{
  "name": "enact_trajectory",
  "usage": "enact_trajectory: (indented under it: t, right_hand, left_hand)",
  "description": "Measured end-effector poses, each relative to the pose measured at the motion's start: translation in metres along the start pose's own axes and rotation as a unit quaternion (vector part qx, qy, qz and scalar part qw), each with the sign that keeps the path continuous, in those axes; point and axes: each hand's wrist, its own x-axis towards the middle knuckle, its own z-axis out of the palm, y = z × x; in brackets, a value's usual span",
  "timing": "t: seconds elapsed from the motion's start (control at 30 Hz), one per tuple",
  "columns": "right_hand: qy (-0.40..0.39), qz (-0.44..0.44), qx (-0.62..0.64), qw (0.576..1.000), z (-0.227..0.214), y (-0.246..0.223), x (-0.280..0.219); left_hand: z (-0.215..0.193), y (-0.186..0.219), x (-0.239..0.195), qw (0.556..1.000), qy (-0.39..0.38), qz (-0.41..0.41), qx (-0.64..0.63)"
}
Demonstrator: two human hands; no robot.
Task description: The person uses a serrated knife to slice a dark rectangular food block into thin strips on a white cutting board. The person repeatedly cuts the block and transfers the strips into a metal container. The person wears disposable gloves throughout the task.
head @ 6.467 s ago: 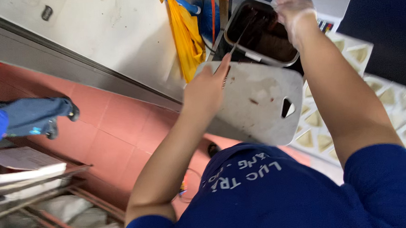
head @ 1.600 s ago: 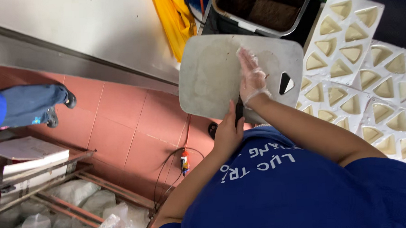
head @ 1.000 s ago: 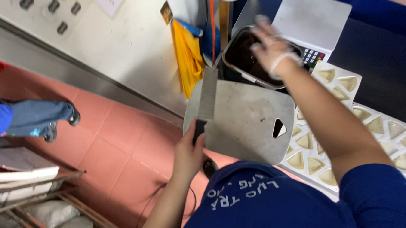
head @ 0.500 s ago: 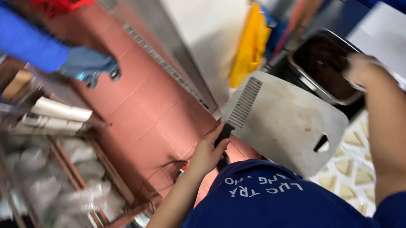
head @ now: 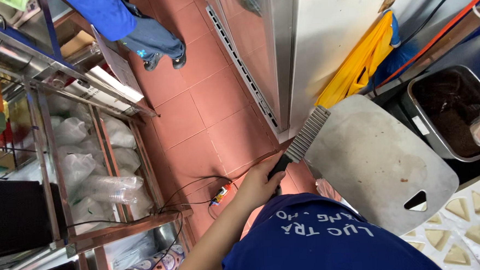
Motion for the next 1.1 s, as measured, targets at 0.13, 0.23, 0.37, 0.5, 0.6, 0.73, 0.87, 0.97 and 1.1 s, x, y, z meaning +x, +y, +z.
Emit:
enact_trajectory:
  t: [0.13,0.23,0.37,0.5,0.6,0.73,0.87,0.97,1.1]
  right_hand:
    - [0.013,-0.001,0.003,1.000,-0.023,-0.001,0.002]
    - [0.015,0.000,0.006,1.000,-0.033,0.001,0.002]
    - [-0.002,0.029,0.032,0.999,-0.019,0.006,-0.013]
    - [-0.052,0.089,0.110,0.989,0.002,0.032,-0.033]
    - [-0.079,0.165,0.249,0.951,-0.011,0.064,-0.030]
    - [-0.086,0.237,0.472,0.845,-0.012,0.084,-0.035]
    - [-0.072,0.096,0.701,0.703,-0.002,0.080,-0.066]
    - [-0.073,0.008,0.777,0.625,0.008,0.066,-0.094]
    - [-0.129,-0.108,0.803,0.572,0.034,0.059,-0.121]
  left_hand:
    - [-0.009,-0.005,-0.009,0.997,-0.018,0.026,0.070]
    - [-0.014,-0.010,-0.021,0.994,0.016,0.066,0.081]
    - [-0.017,-0.016,-0.036,0.997,0.013,-0.079,0.022]
    - [-0.012,-0.021,-0.036,0.995,0.027,-0.008,0.091]
    - [-0.006,-0.015,-0.029,0.997,0.001,-0.042,0.062]
    - [0.006,-0.002,-0.020,0.980,-0.021,-0.196,0.018]
    - [0.016,-0.001,-0.006,0.987,-0.053,-0.152,0.016]
    - [0.024,-0.004,0.009,0.989,-0.072,-0.132,0.011]
    - [0.037,-0.011,0.022,0.986,-0.125,-0.110,0.018]
